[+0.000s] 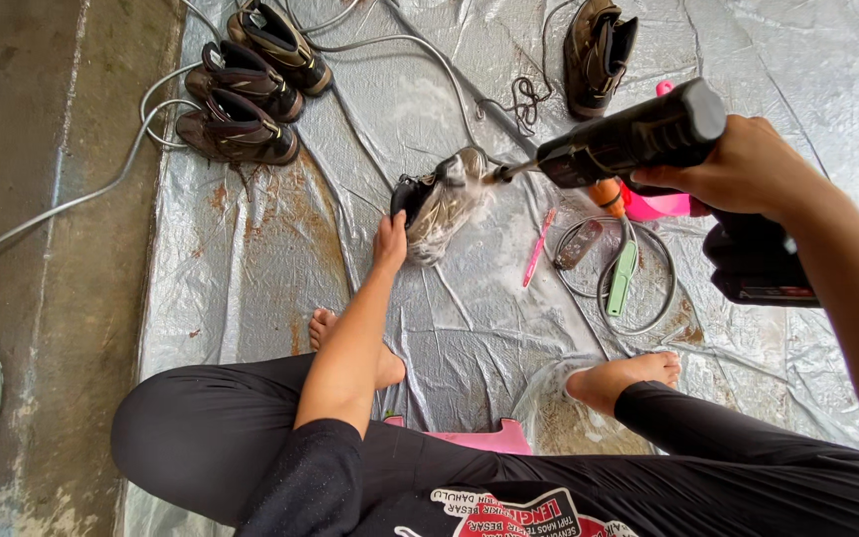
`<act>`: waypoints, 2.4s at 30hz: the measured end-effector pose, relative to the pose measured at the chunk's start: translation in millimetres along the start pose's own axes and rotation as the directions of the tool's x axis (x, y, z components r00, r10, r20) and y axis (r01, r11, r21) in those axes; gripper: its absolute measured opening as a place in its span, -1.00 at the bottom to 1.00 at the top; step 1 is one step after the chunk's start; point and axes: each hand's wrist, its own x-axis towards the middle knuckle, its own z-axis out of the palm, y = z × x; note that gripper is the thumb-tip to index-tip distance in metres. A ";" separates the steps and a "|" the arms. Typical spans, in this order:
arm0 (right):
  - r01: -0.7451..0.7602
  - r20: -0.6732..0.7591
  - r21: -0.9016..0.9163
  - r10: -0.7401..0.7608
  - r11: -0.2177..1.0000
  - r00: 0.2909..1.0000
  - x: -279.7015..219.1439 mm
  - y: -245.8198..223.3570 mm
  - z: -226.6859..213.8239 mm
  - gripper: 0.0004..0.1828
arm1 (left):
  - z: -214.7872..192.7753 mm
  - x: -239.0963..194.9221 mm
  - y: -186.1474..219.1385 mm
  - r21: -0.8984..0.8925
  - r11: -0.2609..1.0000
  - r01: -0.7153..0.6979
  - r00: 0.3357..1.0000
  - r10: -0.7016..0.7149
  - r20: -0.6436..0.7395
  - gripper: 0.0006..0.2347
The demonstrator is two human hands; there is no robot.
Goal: The person scrubs a shoe with a pink brush and then uses a power drill with a brush attachment to clean the shoe's exterior and sole.
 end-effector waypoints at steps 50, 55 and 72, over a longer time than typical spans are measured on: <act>0.033 -0.023 -0.026 -0.033 0.999 0.999 -11.7 5.6 14.5 -0.56 | 22.3 -34.1 11.7 -0.550 0.822 0.150 0.985 -0.172 0.011 0.00; -0.045 0.041 0.018 0.044 0.999 0.998 -36.1 -11.0 -0.2 -0.60 | -8.0 -54.8 44.6 -0.365 0.927 -0.086 0.994 0.056 -0.091 -0.11; 0.070 -0.101 -0.073 -0.077 0.995 0.992 -37.6 16.1 20.4 -0.52 | -34.5 -44.4 77.0 0.175 0.933 -0.314 0.949 0.307 0.068 -0.31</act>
